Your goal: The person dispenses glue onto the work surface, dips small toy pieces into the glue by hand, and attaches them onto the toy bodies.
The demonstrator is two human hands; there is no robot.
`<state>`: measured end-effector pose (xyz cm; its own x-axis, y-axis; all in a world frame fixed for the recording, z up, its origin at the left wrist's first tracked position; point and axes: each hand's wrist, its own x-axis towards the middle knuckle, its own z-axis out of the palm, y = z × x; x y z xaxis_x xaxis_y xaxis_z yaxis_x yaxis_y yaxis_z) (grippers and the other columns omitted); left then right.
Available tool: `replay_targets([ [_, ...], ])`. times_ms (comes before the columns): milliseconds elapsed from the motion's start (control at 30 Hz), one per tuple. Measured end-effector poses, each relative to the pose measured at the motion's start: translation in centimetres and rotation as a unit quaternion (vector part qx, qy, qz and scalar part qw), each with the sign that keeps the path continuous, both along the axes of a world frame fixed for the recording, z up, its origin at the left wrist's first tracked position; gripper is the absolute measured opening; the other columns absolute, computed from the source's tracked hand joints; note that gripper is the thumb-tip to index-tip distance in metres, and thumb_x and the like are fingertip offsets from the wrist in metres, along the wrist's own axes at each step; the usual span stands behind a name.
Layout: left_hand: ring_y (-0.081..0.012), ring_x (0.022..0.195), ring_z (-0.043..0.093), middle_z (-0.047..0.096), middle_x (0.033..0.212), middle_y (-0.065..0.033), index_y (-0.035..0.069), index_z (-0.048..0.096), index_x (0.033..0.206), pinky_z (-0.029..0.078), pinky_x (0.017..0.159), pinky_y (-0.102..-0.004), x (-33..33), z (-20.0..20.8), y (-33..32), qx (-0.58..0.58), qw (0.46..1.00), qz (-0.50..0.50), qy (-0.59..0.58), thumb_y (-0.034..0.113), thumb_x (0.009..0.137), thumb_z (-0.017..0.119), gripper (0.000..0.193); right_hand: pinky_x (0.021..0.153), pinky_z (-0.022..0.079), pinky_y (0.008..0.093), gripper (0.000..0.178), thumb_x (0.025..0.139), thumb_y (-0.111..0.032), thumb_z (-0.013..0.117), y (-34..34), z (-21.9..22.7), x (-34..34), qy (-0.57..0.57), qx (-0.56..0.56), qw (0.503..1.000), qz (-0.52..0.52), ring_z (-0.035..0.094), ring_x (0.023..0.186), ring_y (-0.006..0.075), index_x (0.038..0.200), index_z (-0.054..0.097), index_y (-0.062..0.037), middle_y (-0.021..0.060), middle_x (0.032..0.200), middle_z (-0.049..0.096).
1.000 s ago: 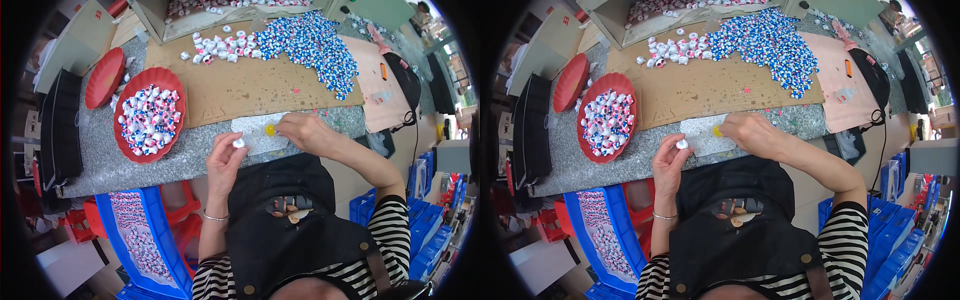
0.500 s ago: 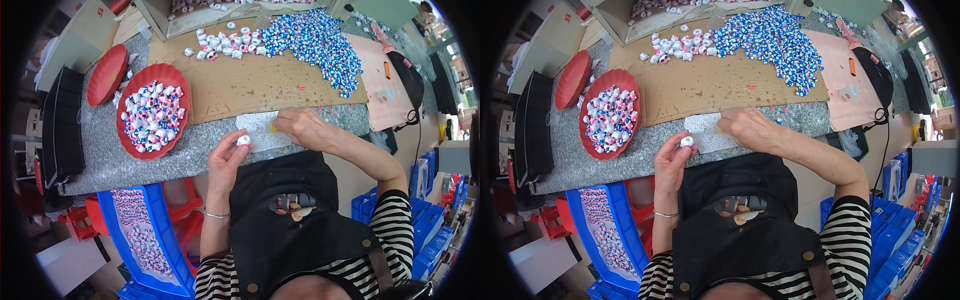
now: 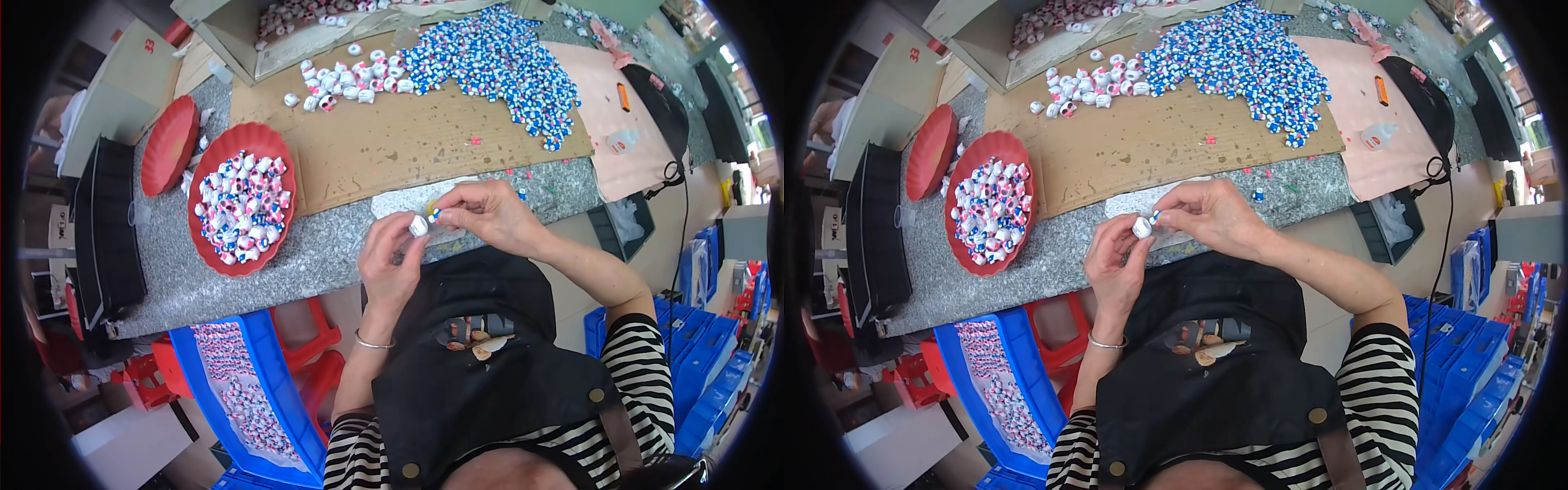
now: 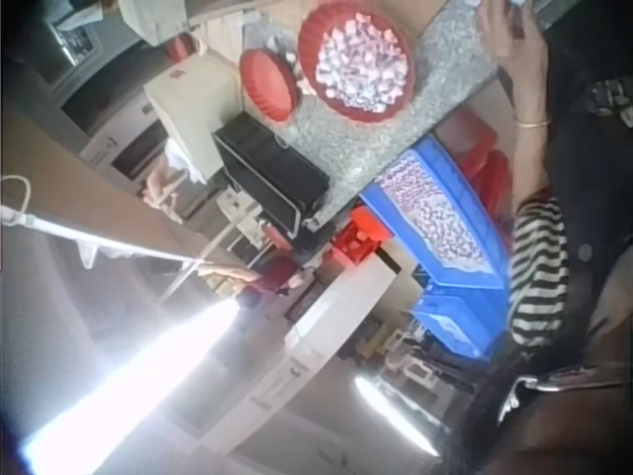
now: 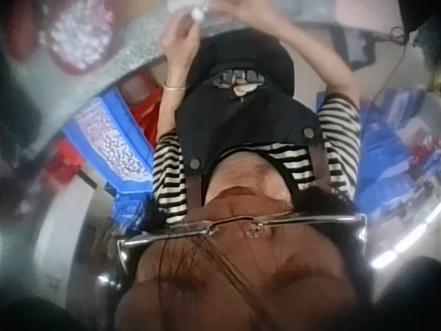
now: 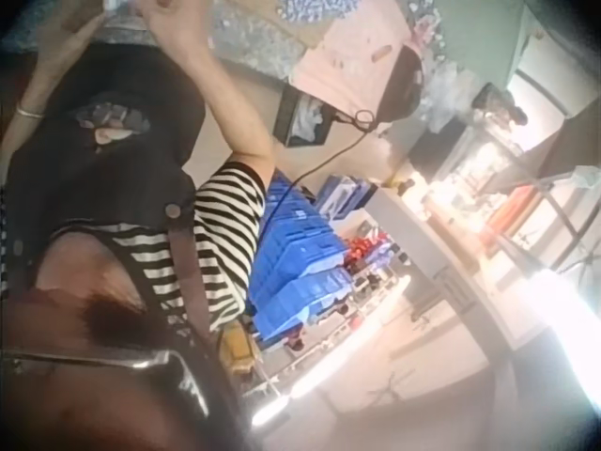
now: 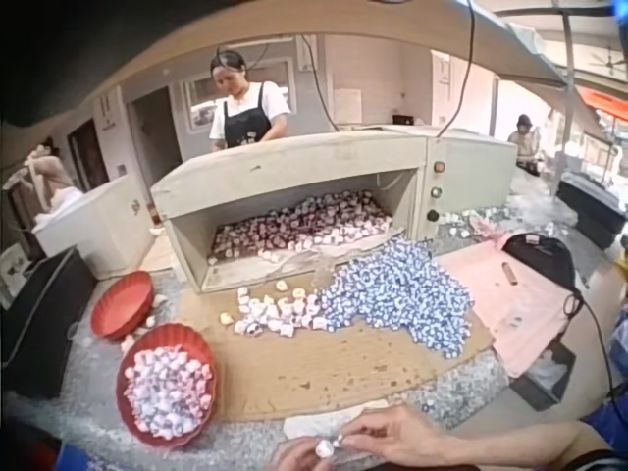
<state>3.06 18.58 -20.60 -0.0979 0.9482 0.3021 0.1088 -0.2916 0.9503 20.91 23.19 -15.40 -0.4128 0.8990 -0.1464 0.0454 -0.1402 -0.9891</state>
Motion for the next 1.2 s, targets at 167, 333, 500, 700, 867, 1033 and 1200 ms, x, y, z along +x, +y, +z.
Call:
replay_targets([
  [167,-0.0194,0.093,0.064,0.061,0.107,-0.0141,-0.003,0.064,0.109,0.057,0.077,-0.0282,0.3,1.0,0.3,0.056,0.994,-0.057,0.073,-0.010,0.076,0.069,0.035,0.064,0.052,0.0268,0.013,0.087,-0.005,0.065,-0.5,0.8,0.9,-0.013,-0.006,1.000,0.010,0.065,0.075,0.0115,0.097,0.067,0.0022,0.0072,0.082,0.069],
  [333,-0.0162,0.084,0.066,0.064,0.101,-0.0129,-0.004,0.063,0.114,0.054,0.075,-0.0251,-1.1,2.8,1.0,-0.110,0.957,-0.246,-0.108,-0.006,0.090,0.055,0.026,0.058,0.049,0.0347,0.015,0.081,-0.004,0.066,-0.5,2.0,1.4,-0.110,0.379,0.916,0.068,0.063,0.067,0.0273,0.097,0.067,-0.0037,0.0108,0.073,0.061],
  [500,-0.0160,0.080,0.066,0.064,0.098,-0.0119,-0.005,0.062,0.115,0.054,0.073,-0.0239,-1.2,2.5,0.7,-0.193,0.919,-0.283,-0.194,0.001,0.095,0.050,0.025,0.059,0.049,0.0361,0.011,0.083,-0.006,0.065,-0.9,1.9,0.7,-0.098,0.366,0.923,0.062,0.063,0.068,0.0301,0.094,0.067,-0.0044,0.0110,0.074,0.060],
  [700,-0.0128,0.084,0.059,0.061,0.095,-0.0066,-0.003,0.063,0.111,0.048,0.074,-0.0230,-4.3,4.0,2.3,-0.117,0.984,-0.133,0.024,-0.002,0.091,0.055,0.022,0.075,0.050,0.0303,0.025,0.088,-0.016,0.065,2.2,-0.2,1.8,-0.073,0.179,0.978,0.079,0.063,0.084,0.0176,0.110,0.065,-0.0060,0.0082,0.094,0.063],
  [867,-0.0298,0.106,0.055,0.054,0.119,-0.0177,-0.001,0.057,0.118,0.042,0.093,-0.0365,-13.9,6.5,4.4,0.065,0.899,0.180,0.395,0.000,0.086,0.060,0.032,0.069,0.051,0.0368,0.014,0.083,-0.006,0.063,9.9,-2.9,8.0,-0.337,0.391,0.847,-0.129,0.064,0.079,0.0328,0.096,0.067,-0.0039,0.0150,0.089,0.064],
  [1033,-0.0241,0.101,0.055,0.056,0.110,-0.0135,-0.003,0.060,0.110,0.044,0.088,-0.0314,-11.0,12.5,3.1,0.138,0.958,0.145,0.207,-0.008,0.077,0.061,0.033,0.067,0.050,0.0435,0.012,0.073,0.002,0.056,14.1,-3.8,9.9,-0.478,0.472,0.738,-0.058,0.062,0.078,0.0339,0.084,0.061,-0.0006,0.0159,0.080,0.058],
  [1200,-0.0132,0.071,0.043,0.045,0.081,-0.0009,0.006,0.049,0.086,0.035,0.063,-0.0260,-4.7,22.1,-3.0,0.418,0.906,0.038,-0.051,0.009,0.081,0.060,0.013,0.071,0.051,0.0418,0.010,0.074,0.000,0.054,14.3,-2.8,8.7,-0.524,0.496,0.692,0.019,0.062,0.083,0.0317,0.084,0.054,0.0001,0.0159,0.083,0.057],
])
